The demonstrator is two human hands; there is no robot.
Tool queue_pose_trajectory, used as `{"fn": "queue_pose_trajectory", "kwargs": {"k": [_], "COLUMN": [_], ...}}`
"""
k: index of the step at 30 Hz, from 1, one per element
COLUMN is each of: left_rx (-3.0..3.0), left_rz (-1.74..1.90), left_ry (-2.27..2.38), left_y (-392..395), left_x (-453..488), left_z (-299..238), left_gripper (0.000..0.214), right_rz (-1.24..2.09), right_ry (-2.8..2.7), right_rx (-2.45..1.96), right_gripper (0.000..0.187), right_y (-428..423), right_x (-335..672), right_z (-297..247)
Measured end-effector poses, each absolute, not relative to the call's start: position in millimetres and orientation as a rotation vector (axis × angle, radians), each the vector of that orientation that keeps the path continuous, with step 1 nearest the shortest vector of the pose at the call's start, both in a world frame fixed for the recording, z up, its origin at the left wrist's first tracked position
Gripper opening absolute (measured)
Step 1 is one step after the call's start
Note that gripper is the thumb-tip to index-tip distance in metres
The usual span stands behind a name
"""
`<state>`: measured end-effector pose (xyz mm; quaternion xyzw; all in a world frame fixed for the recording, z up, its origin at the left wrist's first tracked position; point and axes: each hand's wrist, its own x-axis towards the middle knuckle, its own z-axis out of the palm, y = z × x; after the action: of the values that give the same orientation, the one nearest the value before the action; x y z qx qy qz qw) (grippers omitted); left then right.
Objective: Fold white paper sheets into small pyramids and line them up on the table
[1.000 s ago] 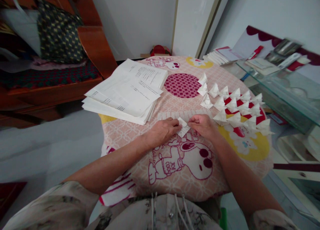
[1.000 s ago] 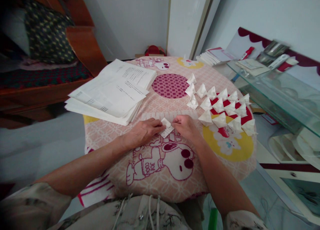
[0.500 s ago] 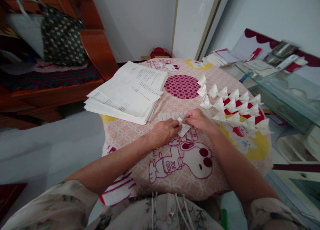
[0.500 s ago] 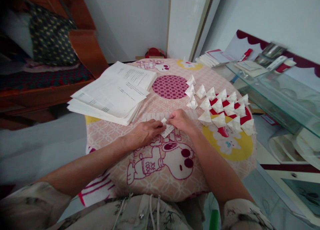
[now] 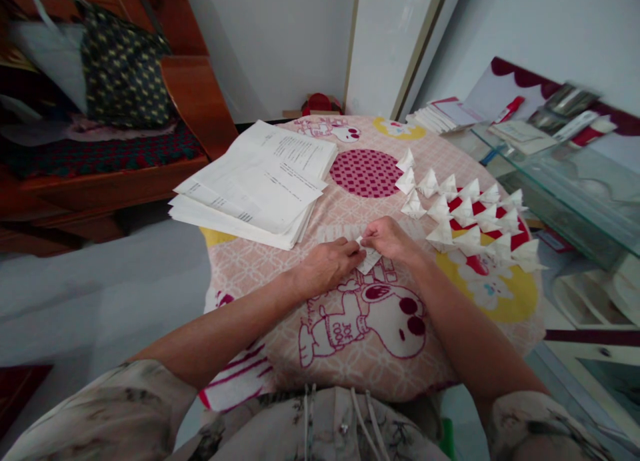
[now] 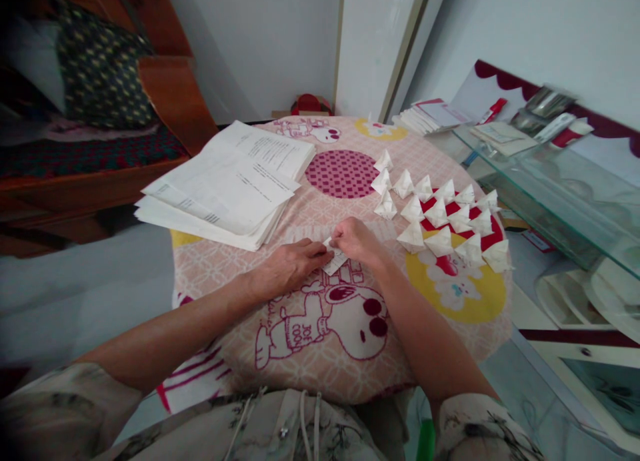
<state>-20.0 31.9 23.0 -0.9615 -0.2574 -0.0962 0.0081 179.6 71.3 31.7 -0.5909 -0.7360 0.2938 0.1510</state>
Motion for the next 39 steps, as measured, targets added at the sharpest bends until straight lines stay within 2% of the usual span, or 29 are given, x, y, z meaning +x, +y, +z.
{"fn": "queue_pose_trajectory", "kwargs": {"k": [17, 27, 35, 39], "left_rx": [-3.086, -3.142, -3.162, -3.183], "left_rz": [-0.382, -0.495, -0.536, -0.551], "left_ry": [-0.726, -0.719, -0.734, -0.735], "left_y": [33.6, 38.5, 41.8, 42.1], "left_x": [-16.7, -20.1, -19.1, -19.9], "left_z": [22.7, 12.2, 9.9, 10.3], "left_gripper": [0.027, 0.031, 0.032, 0.032], "right_rz": [0.684, 1.208, 0.949, 0.925], "right_ry": [-2.122, -1.816, -2.014, -2.021], "right_rx": [-1.655, -1.733, -1.779, -1.829], "right_gripper": [0.013, 0.005, 0.006, 0.009], "right_y": [63.2, 54.9, 51.1, 51.8], "right_x": [177.8, 198.7, 190.4, 192.4], "right_z": [25.9, 38.0, 44.4, 47.0]}}
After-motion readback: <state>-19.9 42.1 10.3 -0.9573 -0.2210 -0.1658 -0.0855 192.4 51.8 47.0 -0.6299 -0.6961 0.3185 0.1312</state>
